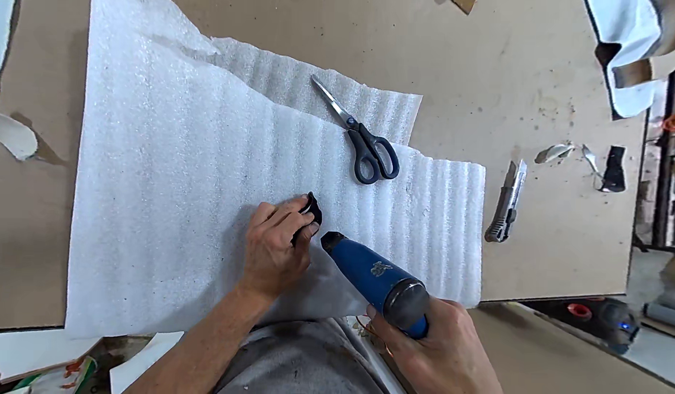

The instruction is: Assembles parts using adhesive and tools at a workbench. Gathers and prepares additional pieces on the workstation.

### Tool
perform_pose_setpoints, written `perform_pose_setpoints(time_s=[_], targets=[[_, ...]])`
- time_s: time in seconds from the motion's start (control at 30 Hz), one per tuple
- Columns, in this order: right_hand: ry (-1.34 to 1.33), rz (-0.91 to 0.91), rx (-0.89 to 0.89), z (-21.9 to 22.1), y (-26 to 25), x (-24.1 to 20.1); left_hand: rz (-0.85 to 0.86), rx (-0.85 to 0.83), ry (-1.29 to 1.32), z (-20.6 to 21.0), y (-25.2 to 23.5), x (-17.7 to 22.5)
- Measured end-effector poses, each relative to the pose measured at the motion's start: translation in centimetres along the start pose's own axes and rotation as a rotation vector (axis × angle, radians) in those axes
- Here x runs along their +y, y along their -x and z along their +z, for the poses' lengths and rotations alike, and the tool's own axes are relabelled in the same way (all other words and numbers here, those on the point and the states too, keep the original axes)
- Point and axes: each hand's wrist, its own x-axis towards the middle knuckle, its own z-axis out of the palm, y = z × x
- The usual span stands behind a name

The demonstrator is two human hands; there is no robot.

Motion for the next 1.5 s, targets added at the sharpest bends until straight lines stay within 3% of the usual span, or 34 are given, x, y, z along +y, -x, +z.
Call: perform_pose_setpoints(time_s=[0.47, 0.6, 0.7, 0.8, 0.9, 1.0, 1.07, 1.17, 1.37, 1.5], targets=[[0.060, 0.029, -0.032, 1.1, -1.6, -1.2, 0.015, -0.014, -0.002, -0.2, -0.6, -0.5], [0.045, 0.137, -0.058, 0.9, -1.7, -1.1, 0.013, -0.015, 0.011, -0.4, -0.6, -0.6], [0.125, 0.213, 0.040, -0.9, -0.7, -0.3, -0.004, -0.022, 0.058, -0.9, -1.3, -0.9], [0.315, 0.200, 0.184, -1.4, -0.9, 1.6, -0.204, -0.172, 0.261, -3.3, -2.7, -0.3], [0.312, 0.180, 0.207, -0.3, -2.5, 4.3, -0.604, -0.345, 0.677, -6.7, -4.1, 1.8], [0.310, 0.027, 0.231, 0.4, -2.8, 3.3, -0.819, -0.437, 0.911, -8.9, -4.4, 4.5], [0.223, -0.214, 0.292, 0.2, -1.9, -0.4, -0.836, -0.494, 0.939, -9.6, -4.3, 6.1], [0.027, -0.473, 0.240, 0.3, -1.1, -4.9, -0.830, -0.596, 0.996, -9.8, -3.6, 8.1], [0.055, -0.536, 0.274, -0.2, -0.2, -6.2, -0.837, -0.596, 1.214, -11.0, -1.9, 10.5], [0.194, -0.539, 0.243, -0.9, 1.0, -6.4, -0.715, -0.622, 1.108, -11.3, -1.3, 10.6]])
